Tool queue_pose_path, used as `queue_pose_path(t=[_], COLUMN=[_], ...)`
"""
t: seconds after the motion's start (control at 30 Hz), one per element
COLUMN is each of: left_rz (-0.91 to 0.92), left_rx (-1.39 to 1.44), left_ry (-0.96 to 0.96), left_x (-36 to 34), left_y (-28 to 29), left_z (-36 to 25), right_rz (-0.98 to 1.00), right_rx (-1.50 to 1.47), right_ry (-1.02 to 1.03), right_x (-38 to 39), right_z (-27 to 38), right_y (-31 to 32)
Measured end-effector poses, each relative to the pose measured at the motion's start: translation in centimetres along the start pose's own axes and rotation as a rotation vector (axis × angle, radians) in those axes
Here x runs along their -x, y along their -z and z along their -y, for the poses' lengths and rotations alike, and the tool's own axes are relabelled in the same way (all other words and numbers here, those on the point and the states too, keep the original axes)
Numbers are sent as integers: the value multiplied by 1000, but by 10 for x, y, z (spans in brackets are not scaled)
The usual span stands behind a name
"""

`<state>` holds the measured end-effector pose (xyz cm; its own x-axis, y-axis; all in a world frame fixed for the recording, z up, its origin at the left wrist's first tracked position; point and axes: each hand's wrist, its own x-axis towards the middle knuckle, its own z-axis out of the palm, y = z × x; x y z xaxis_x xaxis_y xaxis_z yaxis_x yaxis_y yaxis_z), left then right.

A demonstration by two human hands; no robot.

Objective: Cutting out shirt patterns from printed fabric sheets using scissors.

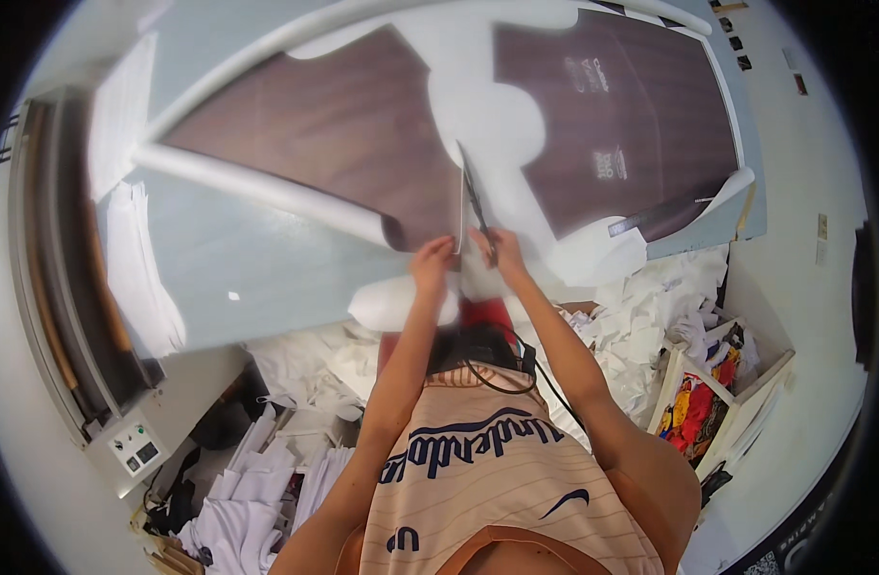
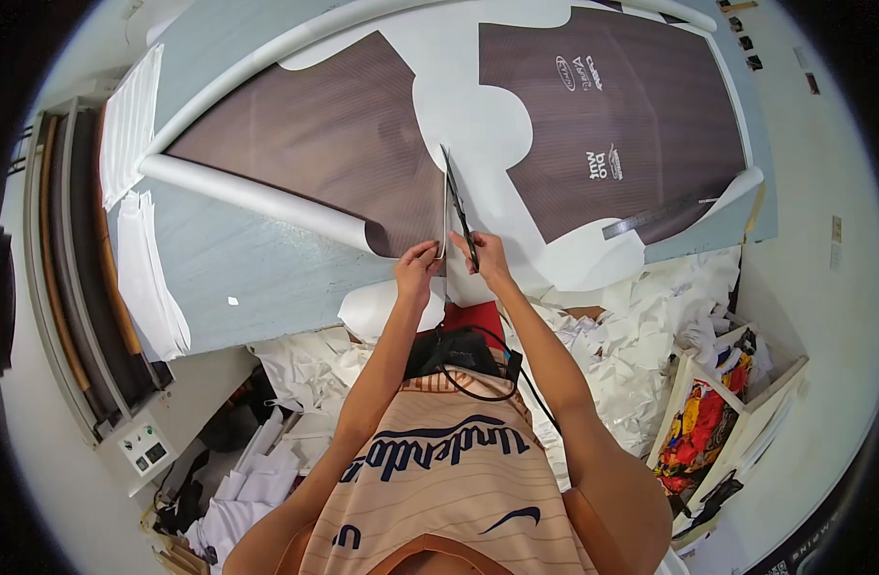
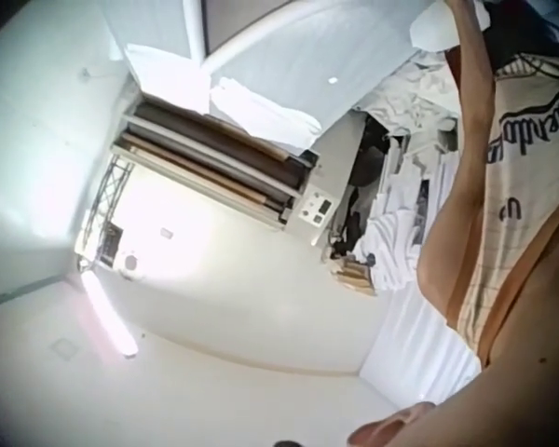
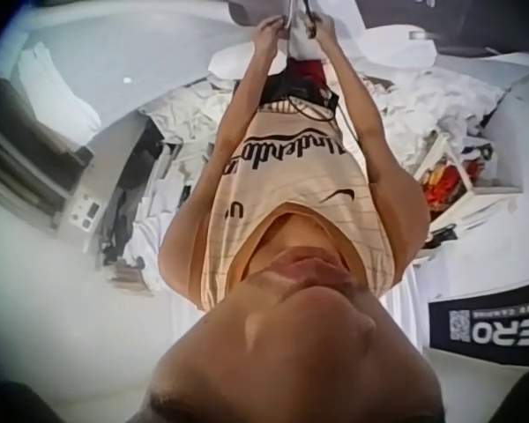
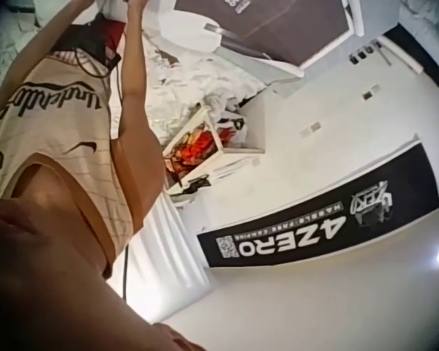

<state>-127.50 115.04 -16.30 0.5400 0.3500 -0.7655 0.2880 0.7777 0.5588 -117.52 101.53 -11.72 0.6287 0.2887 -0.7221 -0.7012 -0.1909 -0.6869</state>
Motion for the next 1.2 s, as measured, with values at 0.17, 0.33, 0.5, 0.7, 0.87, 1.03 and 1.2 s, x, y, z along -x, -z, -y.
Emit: queue_pose_path(t=[0.17,0.33,0.5,0.7,0.87,1.03,1.2], left_rz=[23,22,16,8,15,-28,-20], left_rx=[-35,-90,-112,-82,-145,-163,-183], left_ry=[-27,-37,-25,10,-2,-41,-43], left_x=[0,7,14,15,15,19,23], left_y=[-13,-10,0,6,14,8,9], left_z=[10,4,-20,-31,-37,-40,-42], right_rz=[-15,1,13,76,56,63,122], right_rx=[-62,-62,-72,73,79,30,60], right_ry=[28,67,50,92,83,58,64], right_x=[-23,-49,-78,-106,-113,-128,-149], right_z=[19,66,111,132,142,161,184], right_y=[1,-18,-39,-34,-47,-56,-48])
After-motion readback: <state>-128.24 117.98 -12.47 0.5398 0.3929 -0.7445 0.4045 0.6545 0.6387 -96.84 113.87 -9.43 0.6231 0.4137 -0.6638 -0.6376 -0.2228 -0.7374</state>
